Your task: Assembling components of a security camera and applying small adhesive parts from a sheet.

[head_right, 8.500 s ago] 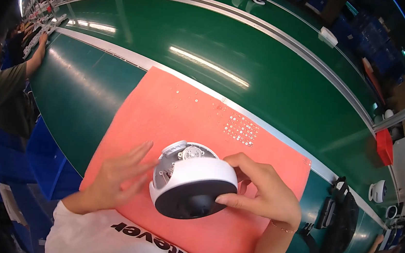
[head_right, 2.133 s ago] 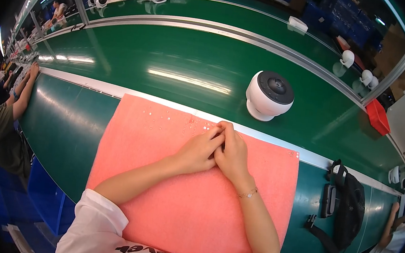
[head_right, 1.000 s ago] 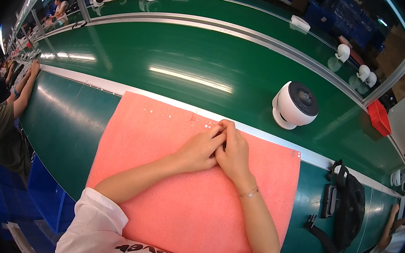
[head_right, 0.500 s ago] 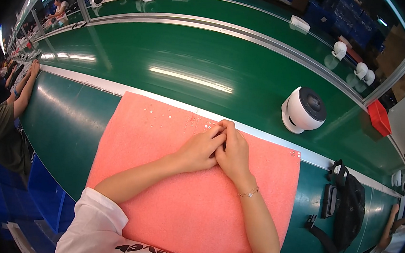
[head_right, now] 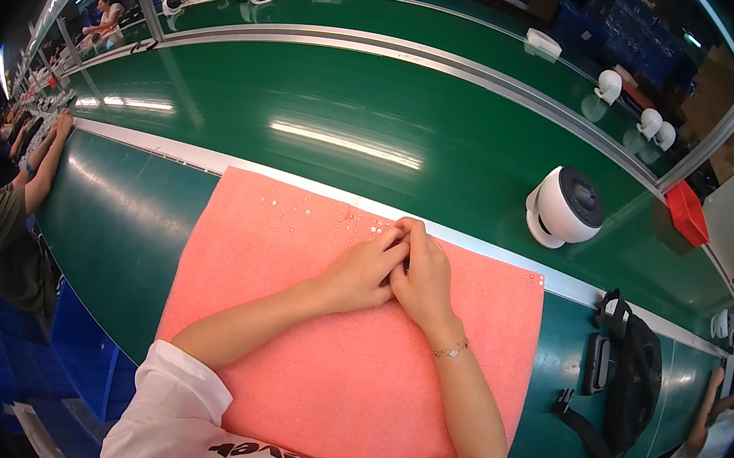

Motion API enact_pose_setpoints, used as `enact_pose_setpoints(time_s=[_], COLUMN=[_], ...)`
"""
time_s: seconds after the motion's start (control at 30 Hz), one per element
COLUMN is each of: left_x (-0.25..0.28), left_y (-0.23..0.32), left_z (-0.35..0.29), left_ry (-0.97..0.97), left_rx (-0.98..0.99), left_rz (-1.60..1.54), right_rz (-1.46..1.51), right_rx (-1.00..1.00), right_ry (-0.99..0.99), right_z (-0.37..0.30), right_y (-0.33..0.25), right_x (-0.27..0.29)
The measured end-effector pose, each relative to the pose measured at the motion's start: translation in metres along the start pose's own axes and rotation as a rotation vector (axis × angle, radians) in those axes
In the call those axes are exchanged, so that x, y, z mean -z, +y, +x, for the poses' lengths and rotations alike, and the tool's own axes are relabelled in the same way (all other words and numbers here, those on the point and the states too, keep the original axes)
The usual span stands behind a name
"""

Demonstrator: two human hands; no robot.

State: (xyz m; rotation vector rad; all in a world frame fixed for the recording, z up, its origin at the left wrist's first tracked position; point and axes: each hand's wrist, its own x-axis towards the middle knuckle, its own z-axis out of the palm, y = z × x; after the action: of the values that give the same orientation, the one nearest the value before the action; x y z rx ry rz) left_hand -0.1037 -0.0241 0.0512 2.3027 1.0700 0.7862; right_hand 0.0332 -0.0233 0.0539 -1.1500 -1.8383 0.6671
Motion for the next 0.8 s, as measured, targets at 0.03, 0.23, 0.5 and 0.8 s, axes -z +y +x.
enact_pose_setpoints(time_s=[0.03, 0.23, 0.5, 0.8], left_x=[0.0, 0.0004, 0.002, -0.0003], left_y=[0.0, 0.0008, 0.0011, 0.0001], left_z=[0.0, -0.0003, -0.001, -0.0008], left_ry=[0.003, -0.004, -0.006, 0.004], left_rx=[-0.003, 0.004, 0.008, -0.008], left_rz=[-0.002, 0.003, 0.011, -0.003], right_rz=[0.001, 0.004, -0.003, -0.013], right_rx=[0.002, -0.006, -0.001, 0.027], right_ry=[0.001, -0.005, -0.01, 0.006], right_z=[0.0001, -0.0002, 0.0007, -0.0005], right_y=[0.0, -0.0012, -0.003, 0.0002], right_x=[0.0, 0.0004, 0.0007, 0.0])
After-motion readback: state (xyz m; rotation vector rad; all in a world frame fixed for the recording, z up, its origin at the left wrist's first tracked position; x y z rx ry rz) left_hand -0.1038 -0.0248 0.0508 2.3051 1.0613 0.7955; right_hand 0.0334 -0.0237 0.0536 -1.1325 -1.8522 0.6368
